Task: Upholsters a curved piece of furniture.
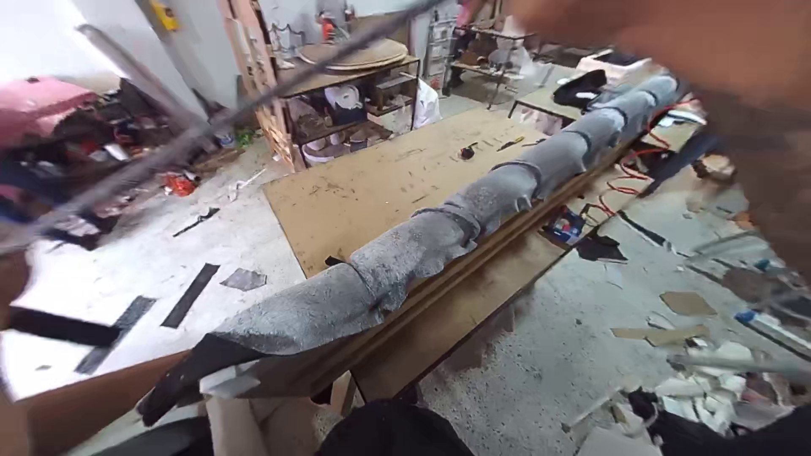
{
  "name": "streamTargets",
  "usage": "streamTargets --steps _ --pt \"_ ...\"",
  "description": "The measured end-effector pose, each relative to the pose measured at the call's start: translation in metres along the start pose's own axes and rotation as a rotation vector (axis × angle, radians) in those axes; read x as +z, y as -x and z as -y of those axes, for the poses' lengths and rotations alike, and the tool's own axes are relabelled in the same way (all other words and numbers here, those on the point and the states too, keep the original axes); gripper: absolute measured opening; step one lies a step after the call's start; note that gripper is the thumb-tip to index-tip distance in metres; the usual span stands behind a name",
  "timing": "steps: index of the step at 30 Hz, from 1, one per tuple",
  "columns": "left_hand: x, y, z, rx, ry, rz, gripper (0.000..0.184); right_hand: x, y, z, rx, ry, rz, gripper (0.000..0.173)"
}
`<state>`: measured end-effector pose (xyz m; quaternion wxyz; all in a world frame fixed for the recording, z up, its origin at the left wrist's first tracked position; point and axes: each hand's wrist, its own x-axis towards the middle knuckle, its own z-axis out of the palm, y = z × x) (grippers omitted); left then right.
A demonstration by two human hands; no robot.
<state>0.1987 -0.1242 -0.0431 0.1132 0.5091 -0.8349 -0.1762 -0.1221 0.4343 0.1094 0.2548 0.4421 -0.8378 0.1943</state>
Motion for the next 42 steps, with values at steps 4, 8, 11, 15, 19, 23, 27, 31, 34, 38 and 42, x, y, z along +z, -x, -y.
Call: streamTargets --steps 4,8,11,15,19,23,27,31,34,38,42 --pt "0.077 -0.105 0.065 0.735 -0.371 0.43 0.063 0.09 -0.043 0.133 -0.209 0.004 0.648 0.056" --pt "0.078 -0.01 -0.072 1.153 0.089 0.599 0.081 0.13 -0.02 0.198 -0.249 -0.29 0.941 0.044" --pt "0.074 0.08 -0.137 1.346 0.653 0.783 0.046 0.136 -0.02 0.217 -0.312 -0.361 0.906 0.041" --pt "0.078 0.124 -0.157 1.195 0.826 0.821 0.03 0.13 0.003 0.199 -0.255 -0.312 0.585 0.025" --pt "0.087 0.136 -0.159 1.158 0.815 0.564 0.026 0.15 0.041 0.169 -0.145 -0.408 0.173 0.014" --pt "0.094 0.144 -0.166 1.355 0.68 0.278 0.028 0.164 0.068 0.163 -0.078 -0.461 -0.037 0.016" --pt "0.091 0.152 -0.172 1.452 0.591 0.153 0.02 0.161 0.084 0.163 -0.118 -0.36 -0.128 0.016" --pt "0.088 0.157 -0.175 1.476 0.483 0.189 0.02 0.163 0.092 0.163 -0.195 -0.241 -0.23 0.013" --pt "0.085 0.153 -0.175 1.447 0.467 0.296 0.019 0.16 0.092 0.161 -0.223 -0.269 -0.235 0.014" --pt "0.086 0.148 -0.174 1.358 0.59 0.485 0.018 0.158 0.09 0.161 -0.251 -0.287 -0.214 0.016" --pt "0.071 0.151 -0.178 1.017 0.858 0.91 0.023 0.156 0.086 0.163 -0.343 -0.291 -0.296 0.013"
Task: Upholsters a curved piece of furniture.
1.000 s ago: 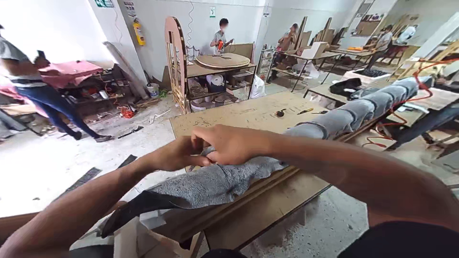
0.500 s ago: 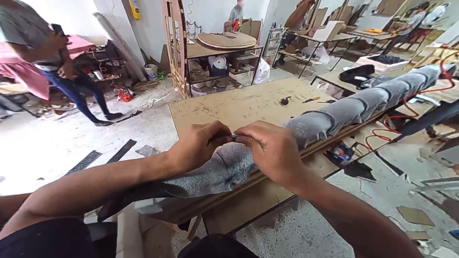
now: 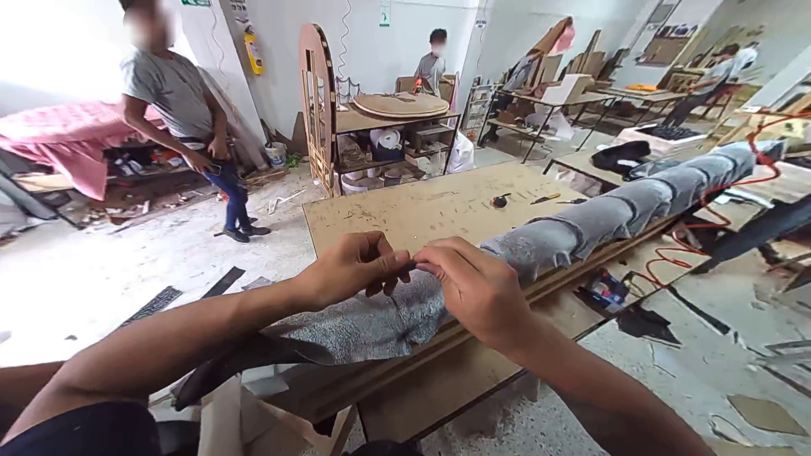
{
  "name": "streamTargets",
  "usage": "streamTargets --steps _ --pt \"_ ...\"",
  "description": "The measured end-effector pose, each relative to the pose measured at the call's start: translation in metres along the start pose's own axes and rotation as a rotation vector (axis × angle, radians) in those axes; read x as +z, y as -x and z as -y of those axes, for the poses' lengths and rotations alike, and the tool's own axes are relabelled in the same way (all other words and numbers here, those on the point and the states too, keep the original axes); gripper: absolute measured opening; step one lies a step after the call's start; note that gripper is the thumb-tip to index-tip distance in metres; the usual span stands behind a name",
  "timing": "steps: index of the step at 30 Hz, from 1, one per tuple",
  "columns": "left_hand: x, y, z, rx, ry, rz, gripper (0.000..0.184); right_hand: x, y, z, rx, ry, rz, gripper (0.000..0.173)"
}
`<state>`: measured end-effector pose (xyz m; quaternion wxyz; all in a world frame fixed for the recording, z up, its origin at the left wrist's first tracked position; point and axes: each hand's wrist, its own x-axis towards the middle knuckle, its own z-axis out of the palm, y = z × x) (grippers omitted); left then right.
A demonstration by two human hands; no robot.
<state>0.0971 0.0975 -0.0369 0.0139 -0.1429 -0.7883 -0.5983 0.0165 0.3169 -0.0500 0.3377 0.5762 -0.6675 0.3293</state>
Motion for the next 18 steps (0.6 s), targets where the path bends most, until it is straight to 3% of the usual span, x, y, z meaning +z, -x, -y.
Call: streamTargets --steps 4,11,14,18 --pt "-0.005 -0.002 -0.005 -0.022 0.114 0.11 0.029 -0.009 -0.006 0.0 -0.197 0.029 0.042 0.009" --pt "-0.007 -0.003 -0.002 -0.046 0.071 0.185 0.018 -0.023 -0.013 0.001 -0.421 0.201 0.132 0.01" --pt "-0.004 -0.002 -0.001 -0.048 0.046 0.181 0.014 -0.024 -0.012 0.002 -0.433 0.208 0.152 0.009" --pt "0.004 0.005 -0.002 0.128 -0.024 -0.005 0.017 -0.023 -0.009 0.001 -0.284 0.172 0.159 0.01"
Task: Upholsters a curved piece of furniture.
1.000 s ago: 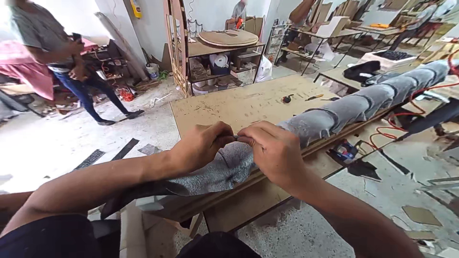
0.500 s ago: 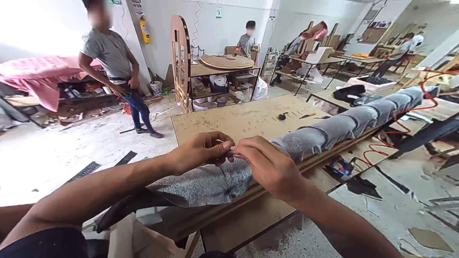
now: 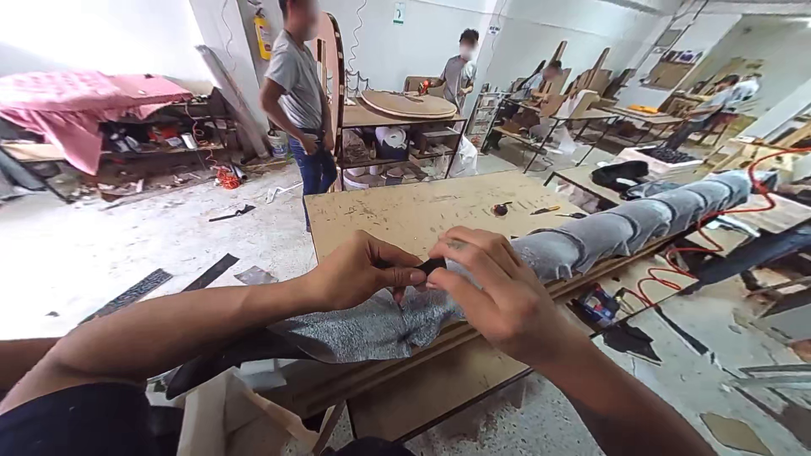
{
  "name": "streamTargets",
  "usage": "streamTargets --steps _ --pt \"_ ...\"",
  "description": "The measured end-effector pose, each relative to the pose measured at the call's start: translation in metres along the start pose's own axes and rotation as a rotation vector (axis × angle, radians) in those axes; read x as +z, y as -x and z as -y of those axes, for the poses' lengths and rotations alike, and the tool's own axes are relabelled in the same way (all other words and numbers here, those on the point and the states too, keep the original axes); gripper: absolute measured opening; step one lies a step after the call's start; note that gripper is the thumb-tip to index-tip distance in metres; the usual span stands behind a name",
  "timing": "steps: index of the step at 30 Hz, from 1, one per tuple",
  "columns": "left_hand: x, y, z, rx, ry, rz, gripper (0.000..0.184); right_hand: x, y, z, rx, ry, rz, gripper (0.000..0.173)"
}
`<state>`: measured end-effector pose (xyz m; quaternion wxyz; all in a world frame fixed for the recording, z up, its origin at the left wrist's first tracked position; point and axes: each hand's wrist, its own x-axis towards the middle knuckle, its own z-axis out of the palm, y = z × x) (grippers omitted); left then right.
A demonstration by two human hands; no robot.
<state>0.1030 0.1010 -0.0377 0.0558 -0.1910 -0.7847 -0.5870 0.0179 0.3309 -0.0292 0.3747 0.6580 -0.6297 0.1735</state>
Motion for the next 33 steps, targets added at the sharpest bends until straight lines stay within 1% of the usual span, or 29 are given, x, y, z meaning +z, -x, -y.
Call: streamTargets --steps 3,5,9,11,13,15,16,18,20,22,23,25,27,29,31,33 --pt "0.004 0.003 0.0 0.187 -0.174 -0.129 0.019 0.007 0.001 0.001 0.19 -0.078 -0.041 0.012" --pt "0.005 0.003 0.001 0.309 -0.277 -0.176 0.021 0.013 0.0 0.006 0.28 -0.101 -0.115 0.014" --pt "0.002 0.002 0.006 0.495 -0.456 -0.18 0.021 0.023 0.002 0.017 0.428 -0.24 -0.285 0.012" --pt "0.002 0.001 0.01 0.544 -0.504 -0.177 0.02 0.028 0.004 0.02 0.498 -0.365 -0.346 0.016" --pt "0.001 0.0 0.013 0.57 -0.522 -0.178 0.019 0.031 0.005 0.021 0.555 -0.491 -0.356 0.021" --pt "0.0 0.001 0.013 0.507 -0.445 -0.177 0.018 0.031 0.007 0.019 0.569 -0.576 -0.349 0.022" --pt "-0.001 0.001 0.01 0.418 -0.361 -0.172 0.017 0.031 0.009 0.017 0.535 -0.565 -0.344 0.022" --pt "-0.002 0.002 -0.002 0.162 -0.124 -0.144 0.015 0.029 0.014 0.015 0.415 -0.458 -0.295 0.025" --pt "-0.004 0.001 -0.01 -0.088 0.086 -0.111 0.014 0.029 0.018 0.016 0.308 -0.341 -0.261 0.021" --pt "-0.005 -0.001 -0.011 -0.274 0.212 -0.053 0.016 0.032 0.024 0.017 0.21 -0.317 -0.282 0.018" --pt "-0.005 -0.001 -0.011 -0.33 0.238 -0.026 0.019 0.033 0.025 0.017 0.178 -0.316 -0.281 0.018" --pt "-0.003 -0.002 -0.011 -0.387 0.263 0.004 0.023 0.031 0.028 0.016 0.14 -0.331 -0.258 0.02" --pt "-0.002 -0.001 -0.01 -0.407 0.285 0.01 0.023 0.03 0.029 0.016 0.129 -0.351 -0.237 0.024" --pt "0.0 0.0 -0.009 -0.432 0.301 0.012 0.023 0.031 0.03 0.018 0.137 -0.36 -0.252 0.019" --pt "0.002 0.001 -0.006 -0.434 0.319 0.016 0.021 0.033 0.03 0.02 0.198 -0.36 -0.289 0.011" --pt "0.004 0.002 -0.004 -0.372 0.33 -0.002 0.019 0.036 0.03 0.023 0.309 -0.384 -0.333 0.007"
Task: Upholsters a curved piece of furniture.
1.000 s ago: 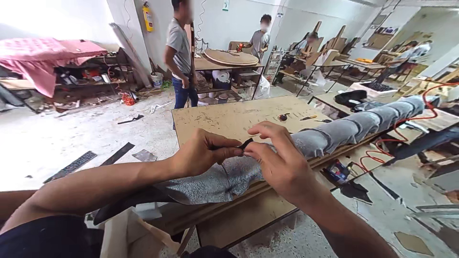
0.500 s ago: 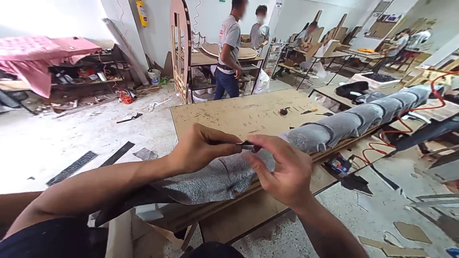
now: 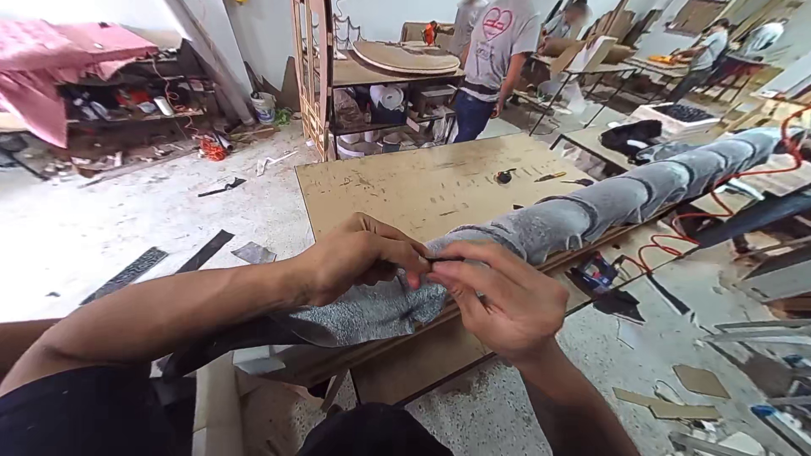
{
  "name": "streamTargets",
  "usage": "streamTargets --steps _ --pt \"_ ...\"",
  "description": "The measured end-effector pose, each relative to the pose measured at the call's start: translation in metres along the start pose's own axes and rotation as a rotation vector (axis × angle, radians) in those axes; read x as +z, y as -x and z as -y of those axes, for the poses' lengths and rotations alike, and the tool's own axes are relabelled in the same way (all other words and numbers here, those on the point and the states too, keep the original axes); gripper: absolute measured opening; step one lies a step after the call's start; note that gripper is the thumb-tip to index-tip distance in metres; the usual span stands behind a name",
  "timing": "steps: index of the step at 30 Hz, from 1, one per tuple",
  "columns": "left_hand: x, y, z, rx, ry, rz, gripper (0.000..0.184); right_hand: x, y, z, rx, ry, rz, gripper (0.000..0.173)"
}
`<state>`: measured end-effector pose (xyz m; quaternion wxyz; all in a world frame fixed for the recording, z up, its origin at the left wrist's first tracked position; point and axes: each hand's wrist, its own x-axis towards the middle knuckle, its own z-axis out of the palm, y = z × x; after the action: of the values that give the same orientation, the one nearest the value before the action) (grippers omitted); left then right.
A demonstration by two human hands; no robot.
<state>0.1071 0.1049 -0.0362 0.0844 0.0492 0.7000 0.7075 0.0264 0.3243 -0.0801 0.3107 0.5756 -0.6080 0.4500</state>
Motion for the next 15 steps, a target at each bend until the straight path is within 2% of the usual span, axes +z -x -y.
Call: streamTargets --steps 2,6,9,12,15 --pt "0.002 0.001 0.004 0.131 -0.059 -0.02 0.017 0.003 0.003 0.0 0.099 -0.058 -0.063 0.007" --pt "-0.004 0.0 0.009 0.439 -0.338 -0.008 0.021 0.012 0.006 0.004 0.204 -0.183 -0.193 0.015" --pt "-0.008 -0.001 0.017 0.721 -0.68 -0.069 0.024 0.014 0.006 0.009 0.279 -0.131 -0.166 0.023" --pt "-0.011 -0.002 0.022 1.034 -1.063 -0.125 0.021 0.012 0.006 0.011 0.342 -0.057 -0.09 0.015" --pt "-0.011 0.001 0.024 1.134 -1.217 -0.128 0.021 0.009 0.011 0.016 0.391 -0.038 -0.065 0.013"
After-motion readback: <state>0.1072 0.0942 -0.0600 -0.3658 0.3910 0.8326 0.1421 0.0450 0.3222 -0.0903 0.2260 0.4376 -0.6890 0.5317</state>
